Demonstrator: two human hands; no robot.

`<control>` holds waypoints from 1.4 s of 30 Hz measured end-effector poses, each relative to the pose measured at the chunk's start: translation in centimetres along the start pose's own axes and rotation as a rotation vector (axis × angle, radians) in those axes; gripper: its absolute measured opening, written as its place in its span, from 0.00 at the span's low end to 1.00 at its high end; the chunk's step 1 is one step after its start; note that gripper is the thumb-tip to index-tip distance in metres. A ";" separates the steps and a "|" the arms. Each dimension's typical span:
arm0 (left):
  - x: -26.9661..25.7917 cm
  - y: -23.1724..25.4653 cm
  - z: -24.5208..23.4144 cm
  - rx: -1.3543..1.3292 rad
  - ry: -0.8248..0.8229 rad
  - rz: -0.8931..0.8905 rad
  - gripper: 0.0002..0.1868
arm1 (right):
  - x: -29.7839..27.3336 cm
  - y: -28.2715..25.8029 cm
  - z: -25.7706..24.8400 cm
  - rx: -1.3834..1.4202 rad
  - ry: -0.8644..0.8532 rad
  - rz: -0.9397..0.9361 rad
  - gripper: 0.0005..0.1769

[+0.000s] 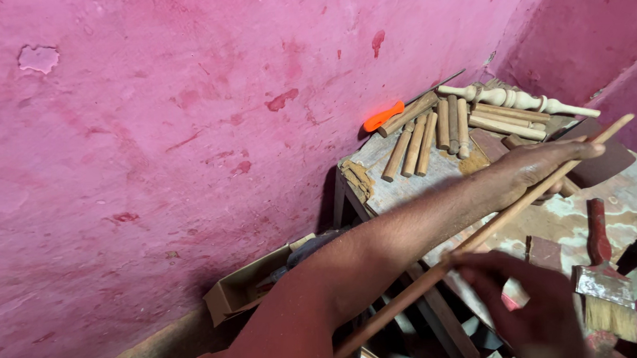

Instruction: The person sits on the floor and smooths a long wooden stick using a small sanding block. They rotate the stick and rub the sanding block along its length repeatedly to even out the surface.

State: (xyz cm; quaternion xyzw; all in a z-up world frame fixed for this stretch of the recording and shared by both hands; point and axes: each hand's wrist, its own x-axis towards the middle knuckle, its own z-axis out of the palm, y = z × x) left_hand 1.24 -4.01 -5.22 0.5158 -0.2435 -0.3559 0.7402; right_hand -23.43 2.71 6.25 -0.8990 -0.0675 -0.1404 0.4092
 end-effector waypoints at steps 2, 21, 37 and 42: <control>-1.2 1.1 0.7 -0.139 -0.067 -0.080 0.50 | 0.7 1.2 -1.0 -0.050 0.073 -0.012 0.09; -2.4 0.0 4.7 -0.953 -0.437 -0.315 0.22 | 0.9 3.8 -3.9 -0.153 0.320 0.004 0.11; -7.6 3.3 5.5 -0.695 -0.370 -0.076 0.28 | 1.6 4.2 -4.5 -0.156 0.248 -0.156 0.08; -6.8 1.3 5.9 -0.695 -0.057 -0.206 0.26 | 3.1 4.5 -7.2 -0.011 0.403 0.115 0.09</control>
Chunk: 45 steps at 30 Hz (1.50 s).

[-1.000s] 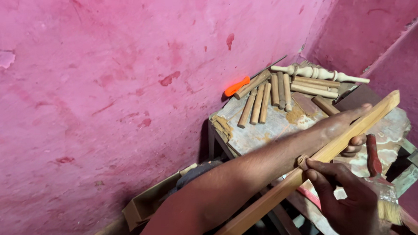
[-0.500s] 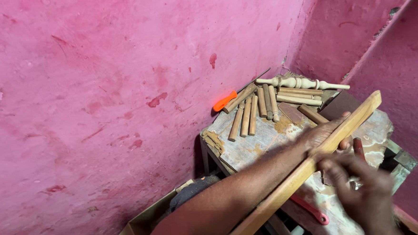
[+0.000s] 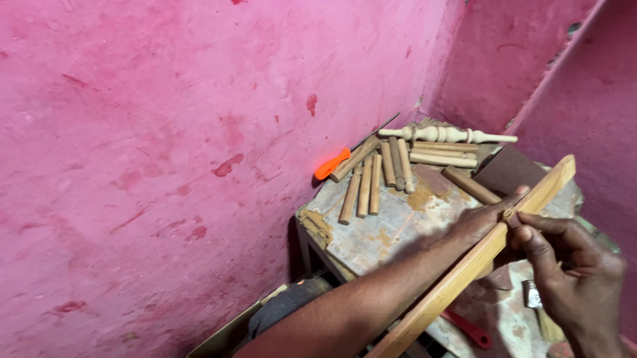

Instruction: The person sits on the floor and smooths a long wooden stick using a small sanding block. They rotate the stick and rub the sanding block along its length repeatedly to even out the surface.

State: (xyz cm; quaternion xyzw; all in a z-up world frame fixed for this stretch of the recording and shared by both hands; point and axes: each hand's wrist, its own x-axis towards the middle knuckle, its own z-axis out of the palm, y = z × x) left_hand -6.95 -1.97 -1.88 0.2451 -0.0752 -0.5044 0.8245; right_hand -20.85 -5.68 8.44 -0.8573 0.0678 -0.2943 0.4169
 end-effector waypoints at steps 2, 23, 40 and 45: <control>2.3 -0.7 -1.2 0.006 -0.254 0.034 0.28 | -0.5 0.3 0.0 -0.052 -0.004 -0.045 0.08; 3.5 5.9 -1.5 0.277 -0.213 0.215 0.36 | -1.4 3.2 -0.2 0.602 0.032 0.210 0.15; -2.4 4.1 3.5 0.095 0.052 0.257 0.29 | -1.6 4.4 -0.3 0.996 0.010 0.508 0.11; -2.3 3.6 2.3 -0.048 0.064 0.206 0.29 | -0.7 5.6 -1.2 0.558 -0.236 0.608 0.21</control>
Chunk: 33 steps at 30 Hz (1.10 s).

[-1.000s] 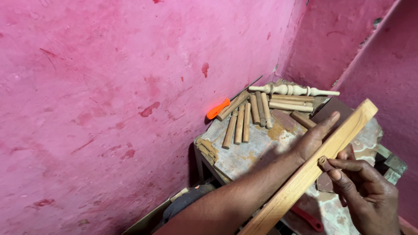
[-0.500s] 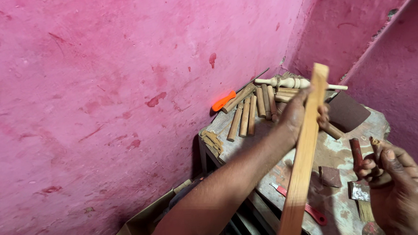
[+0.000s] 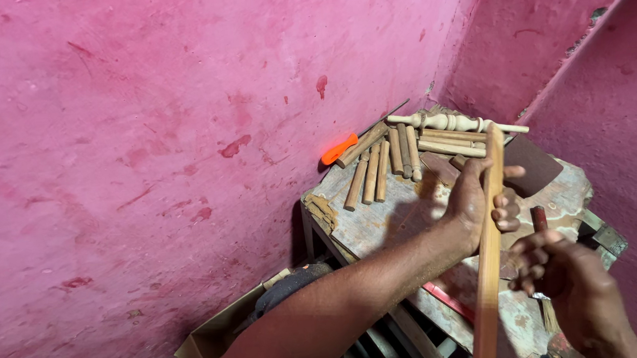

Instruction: The person sits on the floor and smooths a long wooden stick using a small sanding block. They rotate the stick and rub the sanding block along its length repeatedly to even out the surface.

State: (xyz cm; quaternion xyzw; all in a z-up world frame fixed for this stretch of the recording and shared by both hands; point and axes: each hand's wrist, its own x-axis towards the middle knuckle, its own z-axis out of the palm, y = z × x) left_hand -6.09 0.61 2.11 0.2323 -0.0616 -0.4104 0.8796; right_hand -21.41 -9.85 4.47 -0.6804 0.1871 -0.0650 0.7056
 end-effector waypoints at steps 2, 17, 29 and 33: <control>-0.3 -0.5 0.2 0.042 -0.114 0.003 0.28 | 0.0 0.2 0.2 -0.251 -0.060 0.156 0.25; -0.1 5.5 1.7 0.201 0.033 0.172 0.16 | -3.1 -0.2 6.8 -0.279 -0.541 0.398 0.29; -0.4 3.5 0.5 0.071 -0.142 0.207 0.27 | -1.7 -1.9 0.9 -0.066 0.085 -0.206 0.07; -0.7 2.5 0.8 0.124 -0.096 0.260 0.28 | -2.5 -2.2 4.2 -0.031 0.068 -0.246 0.09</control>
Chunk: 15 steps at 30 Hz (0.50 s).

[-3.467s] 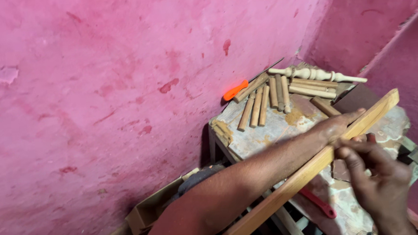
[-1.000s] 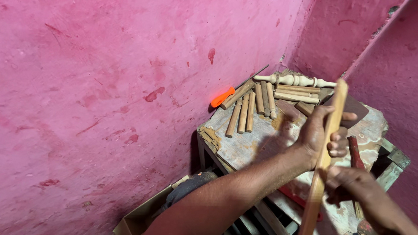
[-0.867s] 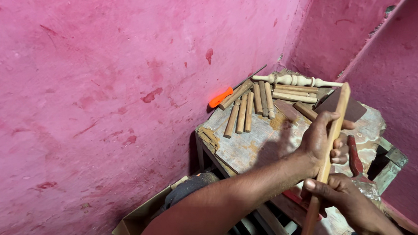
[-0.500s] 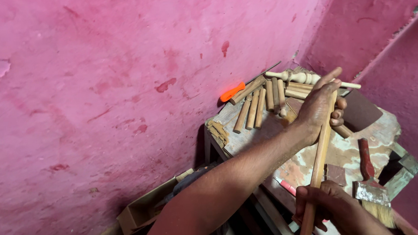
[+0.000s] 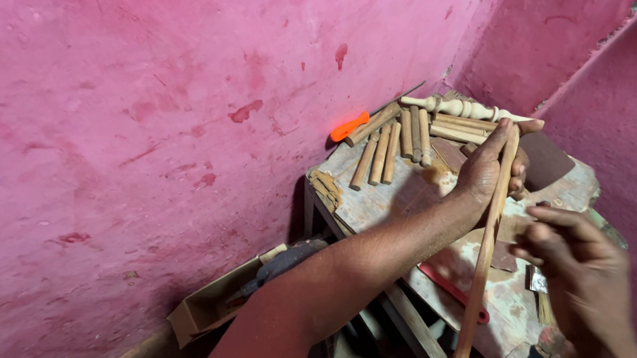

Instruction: The person sits on the floor and smooths a long wooden stick using a small sanding block. They rotate the stick and rub the sanding block along its length repeatedly to even out the surface.

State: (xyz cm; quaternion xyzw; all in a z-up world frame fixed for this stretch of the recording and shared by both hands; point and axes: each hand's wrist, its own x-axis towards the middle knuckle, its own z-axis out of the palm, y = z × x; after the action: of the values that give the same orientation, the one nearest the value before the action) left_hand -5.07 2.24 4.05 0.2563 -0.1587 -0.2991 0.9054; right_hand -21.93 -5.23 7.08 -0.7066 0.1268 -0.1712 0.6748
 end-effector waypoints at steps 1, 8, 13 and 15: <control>0.0 -0.3 0.1 0.022 0.009 0.007 0.28 | -0.1 -0.1 0.7 -0.060 -0.019 0.004 0.09; -0.6 0.3 0.5 0.157 0.079 0.057 0.27 | -1.8 -2.3 3.2 -0.135 -0.053 -0.086 0.11; -2.4 1.5 1.2 0.259 0.119 0.092 0.27 | -5.1 -3.4 5.3 -0.136 0.011 -0.051 0.12; -3.2 1.3 1.6 0.206 0.101 0.089 0.26 | -7.4 -3.1 4.9 -0.309 0.105 0.009 0.12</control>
State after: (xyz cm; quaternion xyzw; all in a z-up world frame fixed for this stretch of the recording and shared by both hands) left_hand -7.65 4.56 5.67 0.3557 -0.1539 -0.2273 0.8934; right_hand -26.75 2.41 9.47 -0.7915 0.1901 -0.1832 0.5512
